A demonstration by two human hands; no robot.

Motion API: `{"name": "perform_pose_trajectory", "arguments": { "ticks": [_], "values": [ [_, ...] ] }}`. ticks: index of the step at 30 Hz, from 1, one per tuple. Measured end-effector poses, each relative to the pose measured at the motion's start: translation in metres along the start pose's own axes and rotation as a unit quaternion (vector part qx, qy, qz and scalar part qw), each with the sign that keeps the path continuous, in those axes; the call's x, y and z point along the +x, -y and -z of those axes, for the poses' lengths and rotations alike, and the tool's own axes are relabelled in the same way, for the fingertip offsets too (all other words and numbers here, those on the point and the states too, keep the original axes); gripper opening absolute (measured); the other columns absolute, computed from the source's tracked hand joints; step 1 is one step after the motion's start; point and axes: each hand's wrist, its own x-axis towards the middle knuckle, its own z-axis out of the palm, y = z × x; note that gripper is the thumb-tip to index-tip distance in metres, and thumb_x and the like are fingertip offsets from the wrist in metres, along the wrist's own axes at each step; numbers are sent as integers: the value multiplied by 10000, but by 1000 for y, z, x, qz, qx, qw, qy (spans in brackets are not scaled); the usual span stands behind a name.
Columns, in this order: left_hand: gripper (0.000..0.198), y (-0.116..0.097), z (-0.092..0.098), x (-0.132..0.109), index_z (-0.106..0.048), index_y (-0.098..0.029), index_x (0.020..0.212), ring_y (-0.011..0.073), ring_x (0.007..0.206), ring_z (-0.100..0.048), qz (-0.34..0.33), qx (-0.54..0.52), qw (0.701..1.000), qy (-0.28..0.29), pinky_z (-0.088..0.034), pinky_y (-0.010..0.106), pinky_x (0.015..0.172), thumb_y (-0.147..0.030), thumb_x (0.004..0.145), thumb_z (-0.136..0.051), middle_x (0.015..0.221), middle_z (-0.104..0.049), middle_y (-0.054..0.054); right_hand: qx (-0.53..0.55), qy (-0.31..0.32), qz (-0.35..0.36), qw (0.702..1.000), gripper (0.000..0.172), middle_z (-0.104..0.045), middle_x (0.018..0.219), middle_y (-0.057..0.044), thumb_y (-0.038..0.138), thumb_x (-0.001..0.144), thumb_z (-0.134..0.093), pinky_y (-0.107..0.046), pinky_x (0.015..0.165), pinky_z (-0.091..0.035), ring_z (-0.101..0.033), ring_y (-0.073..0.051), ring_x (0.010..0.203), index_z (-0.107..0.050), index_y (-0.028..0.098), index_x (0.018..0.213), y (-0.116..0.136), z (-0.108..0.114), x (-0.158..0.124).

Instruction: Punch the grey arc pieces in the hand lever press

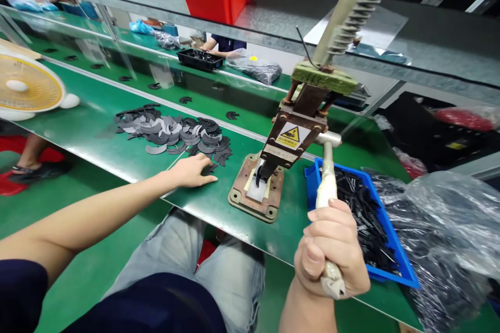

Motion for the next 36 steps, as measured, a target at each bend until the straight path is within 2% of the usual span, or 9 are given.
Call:
{"name": "perform_pose_trajectory", "arguments": {
  "ticks": [4, 9, 16, 19, 22, 26, 30, 33, 36],
  "values": [
    [391, -9, 2, 5, -699, -149, 1172, 300, 1079, -709, -19, 55, 998, -8, -544, 380, 924, -469, 983, -577, 1157, -707, 158, 1, -1, 3, 1000, 392, -537, 504, 30, 393, 831, -713, -537, 815, -533, -604, -188, 556, -480, 251, 551, 2, 0, -1],
    [328, 3, 8, 3, -733, -166, 1068, 264, 980, -724, -94, 67, 993, -3, -535, 357, 897, -310, 1051, -439, 1039, -752, 135, 4, -22, 16, 1000, 363, -513, 503, 30, 375, 840, -708, -533, 830, -547, -592, -182, 551, -501, 259, 565, 0, -4, -1],
    [373, 17, -9, -8, -676, -179, 1165, 260, 1023, -664, -193, 127, 971, -57, -522, 353, 879, -357, 1105, -354, 1122, -662, 136, -6, -23, 22, 999, 407, -492, 481, 36, 412, 849, -709, -525, 800, -553, -586, -181, 529, -476, 271, 547, -1, -4, -1],
    [319, 20, -1, -3, -657, -188, 1215, 229, 920, -677, -180, 97, 978, -32, -518, 326, 794, -296, 1087, -385, 1116, -650, 127, -12, -11, 16, 1000, 405, -500, 487, 37, 411, 844, -711, -528, 817, -560, -592, -180, 535, -473, 270, 547, 1, -3, 0],
    [306, 15, 14, 4, -600, -196, 1308, 257, 920, -699, -183, 63, 981, -16, -505, 332, 744, -266, 1030, -491, 1065, -690, 111, -15, -13, 17, 1000, 428, -492, 482, 38, 417, 847, -703, -524, 818, -564, -584, -178, 533, -450, 266, 537, 1, -4, 1],
    [340, -9, 20, 11, -596, -198, 1285, 265, 959, -718, -189, -17, 982, -17, -501, 322, 760, -221, 946, -592, 1037, -744, 91, -21, -20, 21, 999, 445, -484, 476, 43, 433, 855, -692, -511, 799, -562, -571, -173, 521, -433, 265, 535, 0, -5, 1],
    [143, -35, 2, 19, -688, -214, 1031, 200, 799, -704, -148, -186, 971, 11, -485, 275, 707, -288, 908, -683, 848, -733, 18, -16, -23, 19, 999, 450, -494, 483, 48, 413, 853, -693, -498, 803, -549, -574, -162, 528, -424, 250, 531, 1, -6, 1],
    [200, -44, -11, 29, -682, -193, 928, 151, 707, -665, -88, -365, 927, 7, -475, 244, 648, -391, 911, -706, 781, -706, -4, -21, -14, 12, 1000, 434, -505, 495, 51, 403, 849, -685, -502, 822, -544, -584, -163, 542, -427, 246, 537, 2, -5, 0],
    [293, -50, -9, 42, -617, -179, 840, 127, 616, -634, -42, -479, 876, 40, -475, 226, 580, -447, 907, -716, 695, -673, -6, -6, -20, 20, 1000, 417, -484, 490, 44, 381, 842, -691, -508, 818, -535, -570, -167, 536, -430, 247, 546, 0, -5, -1]
  ]
}}
